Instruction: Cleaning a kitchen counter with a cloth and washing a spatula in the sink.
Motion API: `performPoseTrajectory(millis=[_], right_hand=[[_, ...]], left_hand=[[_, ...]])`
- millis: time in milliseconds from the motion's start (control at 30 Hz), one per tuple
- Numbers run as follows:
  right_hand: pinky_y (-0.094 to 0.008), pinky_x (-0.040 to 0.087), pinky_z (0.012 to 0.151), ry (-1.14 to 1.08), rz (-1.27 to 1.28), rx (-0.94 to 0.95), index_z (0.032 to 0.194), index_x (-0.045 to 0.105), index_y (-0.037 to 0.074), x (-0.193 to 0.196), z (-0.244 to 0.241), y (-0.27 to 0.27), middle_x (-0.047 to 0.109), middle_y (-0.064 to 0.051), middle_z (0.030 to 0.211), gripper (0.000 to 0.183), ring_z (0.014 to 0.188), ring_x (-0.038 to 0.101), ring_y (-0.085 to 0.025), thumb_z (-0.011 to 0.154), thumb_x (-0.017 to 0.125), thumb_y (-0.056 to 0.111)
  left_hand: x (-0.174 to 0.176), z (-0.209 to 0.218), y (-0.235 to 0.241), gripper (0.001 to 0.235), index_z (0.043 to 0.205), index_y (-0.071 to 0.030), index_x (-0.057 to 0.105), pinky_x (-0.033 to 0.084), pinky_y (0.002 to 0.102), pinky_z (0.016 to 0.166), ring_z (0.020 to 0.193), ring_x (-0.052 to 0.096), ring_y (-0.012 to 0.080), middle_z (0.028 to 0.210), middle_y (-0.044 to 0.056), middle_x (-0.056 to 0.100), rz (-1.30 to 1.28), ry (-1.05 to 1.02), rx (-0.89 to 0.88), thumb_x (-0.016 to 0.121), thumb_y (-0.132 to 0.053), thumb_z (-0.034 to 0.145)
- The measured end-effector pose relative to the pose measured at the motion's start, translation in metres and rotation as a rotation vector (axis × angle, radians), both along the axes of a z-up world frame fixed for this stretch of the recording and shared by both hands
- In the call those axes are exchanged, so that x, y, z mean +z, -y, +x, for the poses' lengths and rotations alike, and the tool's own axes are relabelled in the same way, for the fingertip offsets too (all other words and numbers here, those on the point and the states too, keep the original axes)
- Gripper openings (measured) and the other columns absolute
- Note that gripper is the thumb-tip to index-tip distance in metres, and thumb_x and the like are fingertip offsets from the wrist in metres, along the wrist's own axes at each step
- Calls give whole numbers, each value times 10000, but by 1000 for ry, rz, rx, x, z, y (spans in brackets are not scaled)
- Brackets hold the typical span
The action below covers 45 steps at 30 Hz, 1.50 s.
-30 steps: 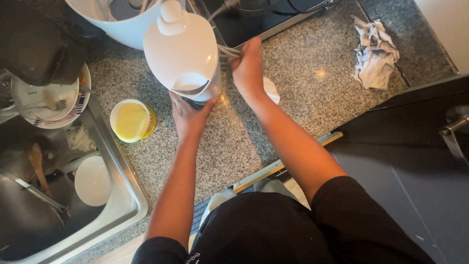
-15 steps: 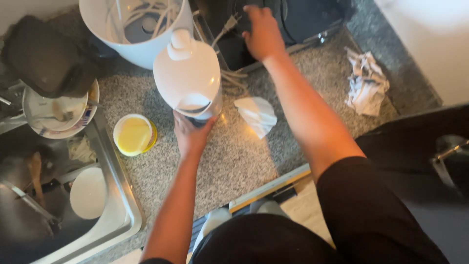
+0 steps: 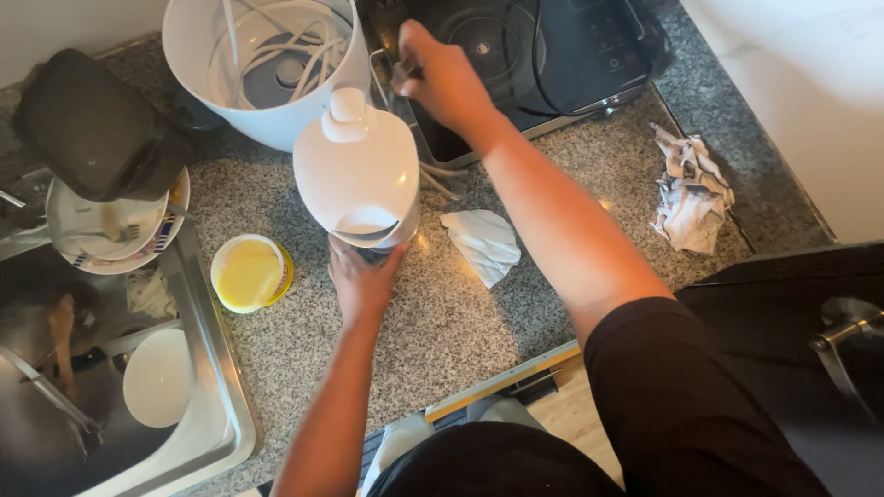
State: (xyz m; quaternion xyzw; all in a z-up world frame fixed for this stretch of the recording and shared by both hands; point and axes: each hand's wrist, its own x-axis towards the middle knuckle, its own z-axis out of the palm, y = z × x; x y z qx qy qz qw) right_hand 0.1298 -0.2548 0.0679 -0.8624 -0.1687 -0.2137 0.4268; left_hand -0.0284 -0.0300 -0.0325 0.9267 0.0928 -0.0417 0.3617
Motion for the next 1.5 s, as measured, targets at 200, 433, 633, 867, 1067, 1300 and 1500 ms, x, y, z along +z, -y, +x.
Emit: performPoseTrajectory(millis=[200,433,633,867,1067,1300,1500], right_hand=[[-412,541,750,53,-13,14,1048,439,118,-13,0,-23,761,-90,934,466,796,741,-295,742,738,-68],[-418,536,798,-92,-231,-227,1214,617,146,-47,26,-35,711,-90,1000,470,901,696,-280,786,809,165],[-417,535,859,37,-382,-192,1372,627,106,-68,39,-15,653,-106,1076,644,955,640,-319,754,801,60],[-372,580,830,-180,-110,-119,1272,671,55,-3,-56,12,717,-140,1141,349,954,718,-255,925,662,20],[-565,595,725,-134,-481,-178,1385,593,103,-46,-137,12,563,-197,1177,597,966,673,-509,836,817,176],[-436,583,823,-64,-504,-320,1227,661,67,-61,-169,-35,555,-120,1112,553,1058,581,-397,772,905,265],[-390,583,826,-143,-551,-322,1109,700,77,-66,-180,-53,532,-99,1044,351,1034,548,-358,817,843,210]], left_hand=[[-15,-3,3,1097,1455,115,301,350,603,1121,1242,557,434,1363,274,533,53,261,-63,909,-465,750],[-9,6,2,1133,1411,108,322,386,580,1112,1235,556,421,1307,263,531,40,280,-72,955,-473,672],[28,8,-7,1068,1418,55,341,461,537,1093,1273,537,419,1357,241,542,-83,99,-96,936,-437,679],[46,34,-34,1092,1560,-54,324,365,510,1204,1374,513,354,1490,140,537,-221,-25,-188,910,-240,658],[-25,79,-83,926,1456,-84,540,378,500,1178,1377,518,347,1410,187,600,-225,12,-323,972,-242,652],[4,76,-71,923,1477,-2,488,383,524,1166,1408,468,390,1462,236,561,-163,-47,-407,934,-214,697],[58,39,-43,1372,1634,-2,104,158,385,1310,1568,242,293,1695,247,178,-72,-182,-197,889,-651,715]])
